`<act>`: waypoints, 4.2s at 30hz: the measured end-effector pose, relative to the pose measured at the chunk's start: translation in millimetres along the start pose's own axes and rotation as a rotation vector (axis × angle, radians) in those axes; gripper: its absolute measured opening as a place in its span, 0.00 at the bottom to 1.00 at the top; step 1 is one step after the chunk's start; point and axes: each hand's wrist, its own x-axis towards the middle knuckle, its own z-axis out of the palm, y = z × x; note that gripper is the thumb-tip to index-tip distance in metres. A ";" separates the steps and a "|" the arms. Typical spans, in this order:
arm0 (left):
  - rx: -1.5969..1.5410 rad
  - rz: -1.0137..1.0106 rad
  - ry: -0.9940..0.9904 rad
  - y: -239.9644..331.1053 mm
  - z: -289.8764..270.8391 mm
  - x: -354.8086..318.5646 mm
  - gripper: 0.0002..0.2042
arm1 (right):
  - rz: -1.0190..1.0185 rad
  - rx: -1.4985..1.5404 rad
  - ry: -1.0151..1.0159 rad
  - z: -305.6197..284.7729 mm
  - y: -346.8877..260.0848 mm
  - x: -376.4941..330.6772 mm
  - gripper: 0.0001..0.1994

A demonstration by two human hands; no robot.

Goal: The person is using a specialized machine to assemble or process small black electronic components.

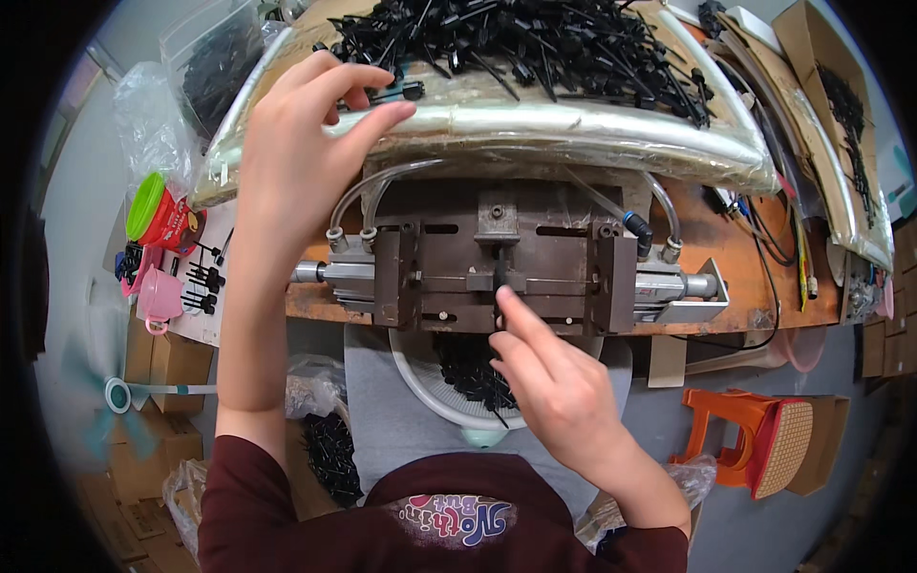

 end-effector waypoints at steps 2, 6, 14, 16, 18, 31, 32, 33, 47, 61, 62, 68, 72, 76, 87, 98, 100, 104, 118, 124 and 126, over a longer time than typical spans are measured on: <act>0.085 -0.036 -0.064 -18.0 15.4 13.4 0.17 | -0.049 -0.077 -0.015 8.3 2.5 1.1 0.11; -0.061 -0.266 -0.378 -15.2 24.0 31.9 0.22 | -0.091 -0.206 -0.062 8.0 2.8 7.9 0.10; -0.505 -0.097 -0.175 29.8 -10.4 1.1 0.11 | -0.018 -0.229 -0.221 -6.4 -2.6 13.9 0.13; -0.573 -0.041 -0.148 41.4 -22.6 -18.4 0.11 | -0.051 -0.132 -0.213 -18.4 0.8 26.8 0.14; -0.577 -0.034 -0.172 53.9 -31.6 -39.1 0.14 | -0.062 -0.064 -0.119 -32.4 3.0 49.6 0.14; -0.396 -0.022 -0.412 104.9 1.7 -123.5 0.12 | -0.011 -0.646 0.224 -43.3 90.3 219.4 0.12; -0.365 -0.020 -0.395 105.1 5.4 -124.2 0.12 | -0.051 -0.618 0.209 -39.3 86.8 217.6 0.11; -0.337 -0.017 -0.378 104.4 7.6 -124.0 0.12 | -0.085 -0.563 0.202 -39.0 83.1 213.3 0.11; -0.330 0.063 -0.360 82.1 -22.1 -74.8 0.14 | -0.012 0.179 0.098 -50.7 19.6 51.7 0.14; 0.156 0.411 -0.157 -6.3 67.6 57.8 0.02 | -0.016 -0.253 -0.113 8.6 -4.8 7.7 0.12; 0.114 0.401 -0.138 -5.5 63.6 56.1 0.02 | -0.018 -0.268 -0.124 7.8 -4.8 9.7 0.12; -1.051 -0.791 -0.873 21.7 -36.7 102.2 0.07 | -0.066 -0.279 -0.148 -0.1 -0.1 12.5 0.13; -0.956 -0.535 -0.230 47.7 -33.5 9.4 0.05 | -0.094 -0.096 -0.043 -30.3 9.9 48.5 0.14; -0.707 -0.276 -0.038 47.7 -34.0 -28.0 0.05 | -0.095 -0.353 0.240 -75.3 27.1 117.4 0.10; -0.819 -0.237 -0.275 82.3 -37.7 -93.2 0.17 | 0.039 -0.741 -0.124 -83.9 110.7 222.5 0.22; -0.388 -0.025 -0.362 103.4 10.0 -132.7 0.12 | -0.237 -0.535 0.023 -77.1 68.9 208.7 0.15; -0.356 -0.006 -0.388 101.1 11.4 -125.2 0.12 | -0.153 -0.472 0.136 -87.3 55.5 198.5 0.07; -0.328 0.009 -0.396 102.5 13.0 -125.6 0.13 | -0.038 -0.364 0.168 -104.6 51.9 170.0 0.10; -0.377 0.097 0.115 48.4 17.9 -6.7 0.11 | -0.400 -0.330 0.409 -45.6 21.7 38.4 0.12; -0.262 0.087 -0.030 33.1 73.5 40.3 0.10 | -0.245 -0.192 0.317 18.2 8.4 -6.5 0.12; -0.217 0.076 -0.132 36.7 83.0 46.7 0.10 | -0.168 -0.192 0.275 29.8 6.7 -11.9 0.11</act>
